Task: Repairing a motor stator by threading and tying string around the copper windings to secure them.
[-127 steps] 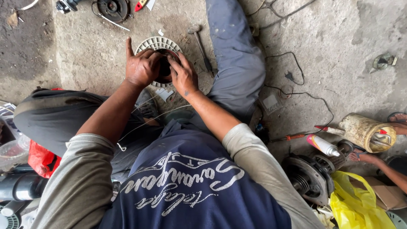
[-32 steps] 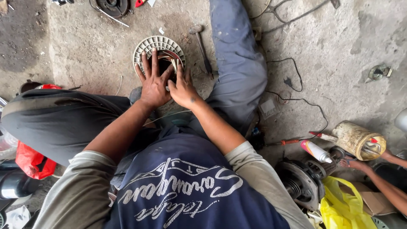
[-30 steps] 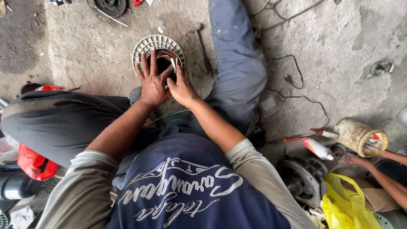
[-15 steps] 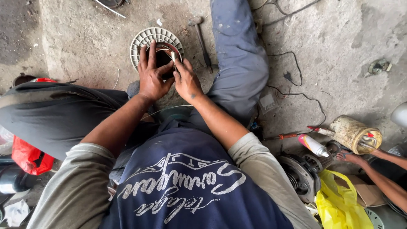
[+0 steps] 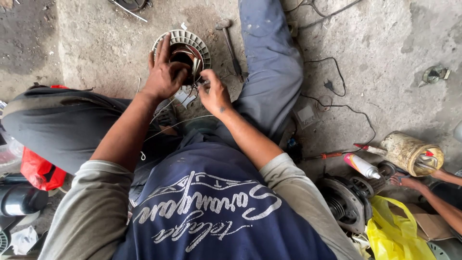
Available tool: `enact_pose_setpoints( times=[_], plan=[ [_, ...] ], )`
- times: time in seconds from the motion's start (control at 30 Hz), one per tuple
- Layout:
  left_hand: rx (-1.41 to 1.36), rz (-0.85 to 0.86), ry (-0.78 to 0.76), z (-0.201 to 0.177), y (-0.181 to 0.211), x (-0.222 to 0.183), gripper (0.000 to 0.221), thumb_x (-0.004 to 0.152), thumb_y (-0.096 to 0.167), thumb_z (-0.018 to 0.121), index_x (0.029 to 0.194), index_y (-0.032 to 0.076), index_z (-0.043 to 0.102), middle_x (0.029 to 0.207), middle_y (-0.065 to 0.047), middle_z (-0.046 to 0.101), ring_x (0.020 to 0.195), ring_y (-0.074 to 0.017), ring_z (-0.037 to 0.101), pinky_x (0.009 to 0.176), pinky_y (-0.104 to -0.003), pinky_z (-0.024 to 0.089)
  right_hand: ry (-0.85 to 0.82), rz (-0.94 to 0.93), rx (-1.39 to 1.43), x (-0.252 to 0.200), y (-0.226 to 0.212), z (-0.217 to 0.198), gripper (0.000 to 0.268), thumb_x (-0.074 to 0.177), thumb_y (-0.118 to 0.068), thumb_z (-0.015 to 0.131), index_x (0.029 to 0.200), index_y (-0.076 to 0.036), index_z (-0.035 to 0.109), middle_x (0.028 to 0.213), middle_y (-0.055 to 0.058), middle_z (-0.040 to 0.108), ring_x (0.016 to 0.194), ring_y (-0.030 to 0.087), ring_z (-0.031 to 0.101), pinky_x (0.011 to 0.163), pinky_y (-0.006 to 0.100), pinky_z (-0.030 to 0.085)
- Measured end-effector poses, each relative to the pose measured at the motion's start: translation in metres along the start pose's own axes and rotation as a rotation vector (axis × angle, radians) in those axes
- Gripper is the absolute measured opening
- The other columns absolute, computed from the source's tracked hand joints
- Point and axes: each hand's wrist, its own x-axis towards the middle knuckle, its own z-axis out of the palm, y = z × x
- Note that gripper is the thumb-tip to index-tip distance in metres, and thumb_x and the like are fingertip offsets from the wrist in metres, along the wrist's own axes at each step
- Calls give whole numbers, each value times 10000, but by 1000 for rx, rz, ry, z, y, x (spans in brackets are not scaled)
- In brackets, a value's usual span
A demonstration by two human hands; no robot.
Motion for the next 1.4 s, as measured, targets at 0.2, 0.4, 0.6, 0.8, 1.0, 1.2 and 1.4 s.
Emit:
enact_pose_setpoints(
  times=[0.2, 0.4, 0.6, 0.8, 1.0, 1.2, 1.4],
  plan=[
    [95, -159, 458, -6, 18, -28, 136, 980, 132, 667, 930, 34, 747, 1125, -178, 640, 936, -265, 628, 816, -377, 488, 66, -4, 26, -6, 6, -32, 217, 866, 30, 643, 1064, -52, 610, 1000, 89, 738, 839, 251, 726, 757, 360, 593],
    [235, -532, -408, 139, -36, -92, 579, 912, 549, 537, 1250, 79, 545, 1194, -235, 663, 1086, -511, 686, 811, -668, 539, -95, 132, -26, -16, 10, -60, 138, 931, -222, 678, 1063, -209, 715, 1041, 44, 755, 923, 278, 766, 767, 359, 647],
    [394, -341, -534, 220, -40, -104, 348, 915, 320, 485, 1025, 177, 782, 1015, -34, 774, 965, -368, 733, 737, -719, 469, -357, 84, -133, -27, 10, -28, 245, 958, -266, 611, 1172, -188, 703, 1202, 99, 740, 1034, 317, 747, 887, 429, 628],
    [299, -321, -451, 142, -7, -117, 394, 986, 226, 399, 1122, 73, 736, 1067, -121, 774, 1044, -348, 742, 758, -608, 584, -469, 132, -142, -38, 5, -16, 374, 985, -262, 573, 1299, -72, 650, 1252, 221, 704, 1120, 394, 712, 969, 496, 598],
    [417, -464, -364, 130, -65, -113, 427, 963, 258, 394, 1089, 130, 781, 1053, -96, 770, 1037, -358, 736, 744, -630, 521, -468, 39, -202, -35, 1, -17, 385, 1013, -262, 549, 1332, -64, 634, 1253, 223, 702, 1194, 416, 672, 1045, 513, 538],
    [617, -513, -36, 53, -85, -107, 348, 1027, 211, 441, 1098, -10, 700, 983, -166, 702, 931, -425, 676, 682, -554, 472, -260, -143, -234, -56, -12, -58, 291, 988, -218, 598, 1262, -158, 677, 1191, 112, 709, 1114, 350, 708, 942, 462, 589],
    [439, -254, -290, 115, -107, -57, 554, 960, 500, 653, 1296, 63, 712, 1226, -173, 768, 1216, -377, 676, 915, -579, 554, 422, -281, -226, -97, -42, -161, 140, 1004, -107, 630, 1135, -82, 674, 1215, 123, 621, 1178, 356, 649, 982, 437, 567]
  ],
)
